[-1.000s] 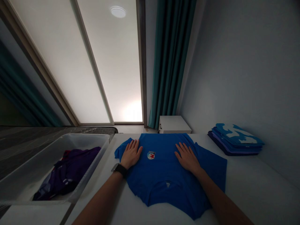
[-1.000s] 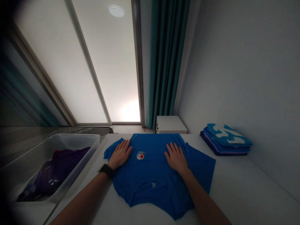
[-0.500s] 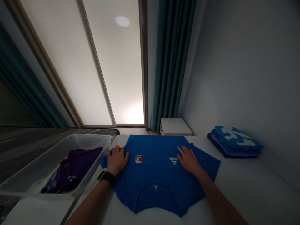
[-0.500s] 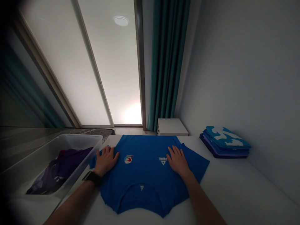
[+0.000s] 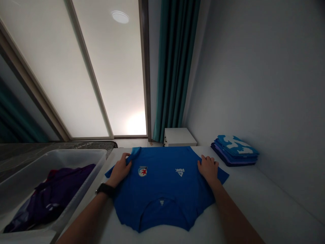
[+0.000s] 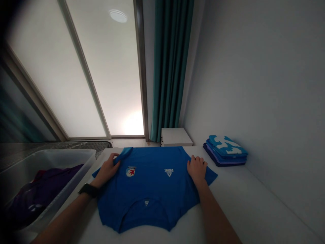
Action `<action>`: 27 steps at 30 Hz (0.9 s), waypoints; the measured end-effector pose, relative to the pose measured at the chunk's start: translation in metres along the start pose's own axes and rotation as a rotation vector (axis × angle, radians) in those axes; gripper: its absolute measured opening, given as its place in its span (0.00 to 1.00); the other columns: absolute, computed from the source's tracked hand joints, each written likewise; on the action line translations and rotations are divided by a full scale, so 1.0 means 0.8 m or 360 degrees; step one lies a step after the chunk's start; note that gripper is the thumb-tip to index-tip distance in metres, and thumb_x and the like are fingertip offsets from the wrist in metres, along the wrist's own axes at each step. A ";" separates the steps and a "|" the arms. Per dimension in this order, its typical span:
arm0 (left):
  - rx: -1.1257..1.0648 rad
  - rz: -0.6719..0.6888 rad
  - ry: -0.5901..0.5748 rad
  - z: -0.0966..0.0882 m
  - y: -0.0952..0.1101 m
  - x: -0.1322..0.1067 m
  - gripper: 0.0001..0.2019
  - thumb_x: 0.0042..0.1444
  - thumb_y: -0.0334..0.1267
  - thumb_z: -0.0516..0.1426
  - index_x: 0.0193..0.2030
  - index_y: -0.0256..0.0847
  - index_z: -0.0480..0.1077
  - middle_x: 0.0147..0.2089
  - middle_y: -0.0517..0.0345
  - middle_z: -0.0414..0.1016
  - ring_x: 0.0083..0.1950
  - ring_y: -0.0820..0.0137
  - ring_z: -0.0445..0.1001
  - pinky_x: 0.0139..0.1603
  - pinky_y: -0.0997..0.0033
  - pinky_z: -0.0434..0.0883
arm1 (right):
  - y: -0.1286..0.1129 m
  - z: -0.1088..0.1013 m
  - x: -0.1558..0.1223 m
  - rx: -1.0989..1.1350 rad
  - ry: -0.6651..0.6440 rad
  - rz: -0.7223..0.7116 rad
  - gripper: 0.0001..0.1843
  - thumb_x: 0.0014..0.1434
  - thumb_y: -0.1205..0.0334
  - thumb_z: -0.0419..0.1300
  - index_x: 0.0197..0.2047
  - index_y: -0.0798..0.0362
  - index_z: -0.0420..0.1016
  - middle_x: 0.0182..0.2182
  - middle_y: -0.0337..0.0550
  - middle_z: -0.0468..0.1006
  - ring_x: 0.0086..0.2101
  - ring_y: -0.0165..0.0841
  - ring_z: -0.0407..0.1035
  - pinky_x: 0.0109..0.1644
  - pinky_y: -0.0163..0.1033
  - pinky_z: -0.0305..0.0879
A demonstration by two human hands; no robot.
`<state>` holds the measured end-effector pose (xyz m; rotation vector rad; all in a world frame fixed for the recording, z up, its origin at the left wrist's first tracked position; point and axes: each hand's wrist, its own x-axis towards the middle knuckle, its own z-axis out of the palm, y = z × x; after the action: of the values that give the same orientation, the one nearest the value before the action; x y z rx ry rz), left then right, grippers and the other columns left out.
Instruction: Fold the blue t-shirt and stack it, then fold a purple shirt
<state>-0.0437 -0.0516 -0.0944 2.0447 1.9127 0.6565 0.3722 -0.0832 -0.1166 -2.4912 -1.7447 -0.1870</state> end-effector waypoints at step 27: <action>0.0006 -0.0115 -0.0147 -0.039 -0.018 0.067 0.16 0.46 0.29 0.55 0.41 0.39 0.79 0.43 0.50 0.82 0.50 0.57 0.77 0.53 0.66 0.71 | 0.003 -0.026 0.071 0.0798 -0.0284 -0.0214 0.14 0.50 0.70 0.54 0.32 0.55 0.83 0.36 0.52 0.83 0.41 0.44 0.76 0.49 0.45 0.68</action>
<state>-0.0703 -0.0006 -0.0666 1.9620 1.9268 0.5324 0.3926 -0.0345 -0.0874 -2.0813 -1.7507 0.4250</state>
